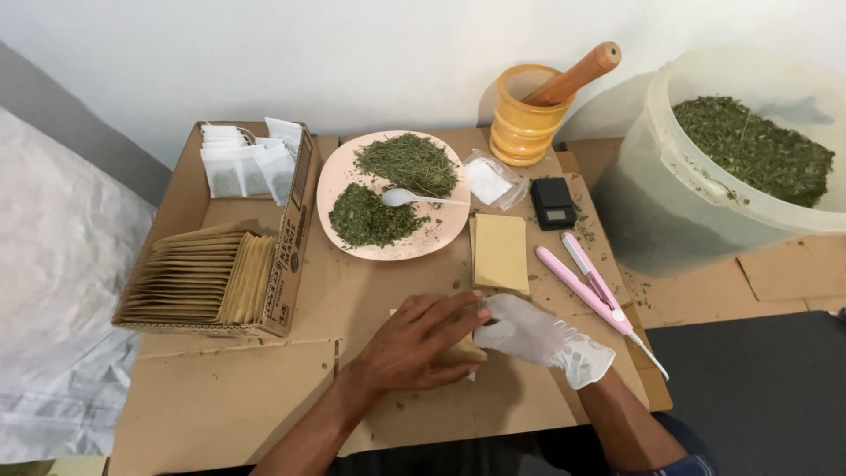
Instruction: Sealing individual tea bags using a handheld heat sealer on a production table.
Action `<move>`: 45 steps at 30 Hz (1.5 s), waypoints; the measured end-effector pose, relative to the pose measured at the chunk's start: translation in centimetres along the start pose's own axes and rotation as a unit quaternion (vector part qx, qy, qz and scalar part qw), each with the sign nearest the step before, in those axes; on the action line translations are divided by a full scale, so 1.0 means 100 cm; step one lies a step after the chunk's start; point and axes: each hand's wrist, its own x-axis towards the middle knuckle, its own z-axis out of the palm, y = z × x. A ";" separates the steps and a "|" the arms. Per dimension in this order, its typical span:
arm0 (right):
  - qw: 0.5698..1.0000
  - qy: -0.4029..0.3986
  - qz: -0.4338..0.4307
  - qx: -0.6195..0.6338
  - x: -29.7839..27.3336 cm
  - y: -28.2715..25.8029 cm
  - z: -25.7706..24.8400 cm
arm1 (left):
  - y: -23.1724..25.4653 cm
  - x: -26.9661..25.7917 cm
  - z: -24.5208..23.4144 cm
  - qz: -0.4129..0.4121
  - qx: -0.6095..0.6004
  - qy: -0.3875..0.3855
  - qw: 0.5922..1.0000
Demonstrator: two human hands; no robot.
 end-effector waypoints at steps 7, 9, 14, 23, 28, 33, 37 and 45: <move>0.738 -0.117 -0.254 -0.614 0.078 0.189 0.026 | -0.005 -0.011 -0.012 0.049 0.045 -0.115 0.991; 0.972 -0.126 -0.162 -0.112 0.077 0.180 0.032 | 0.000 -0.006 -0.021 0.064 0.080 -0.105 0.989; 0.980 -0.074 -0.115 -0.147 -0.005 -0.021 0.022 | 0.001 -0.013 -0.022 0.061 0.093 -0.121 0.986; 0.999 -0.039 -0.019 -0.022 -0.017 -0.053 0.019 | 0.004 -0.017 -0.035 0.000 0.160 -0.135 0.978; 0.990 -0.064 -0.016 -0.122 -0.016 -0.059 0.021 | 0.010 -0.025 -0.035 -0.003 0.150 -0.139 0.979; 0.984 -0.102 -0.127 -0.070 -0.006 -0.034 0.030 | 0.020 -0.019 -0.043 0.007 0.141 -0.121 0.983; 0.991 -0.110 -0.046 -0.066 -0.014 -0.051 0.032 | 0.020 -0.024 -0.040 -0.004 0.142 -0.147 0.979; 0.990 -0.086 -0.090 -0.071 -0.007 -0.043 0.034 | 0.025 -0.015 -0.048 -0.002 0.132 -0.148 0.980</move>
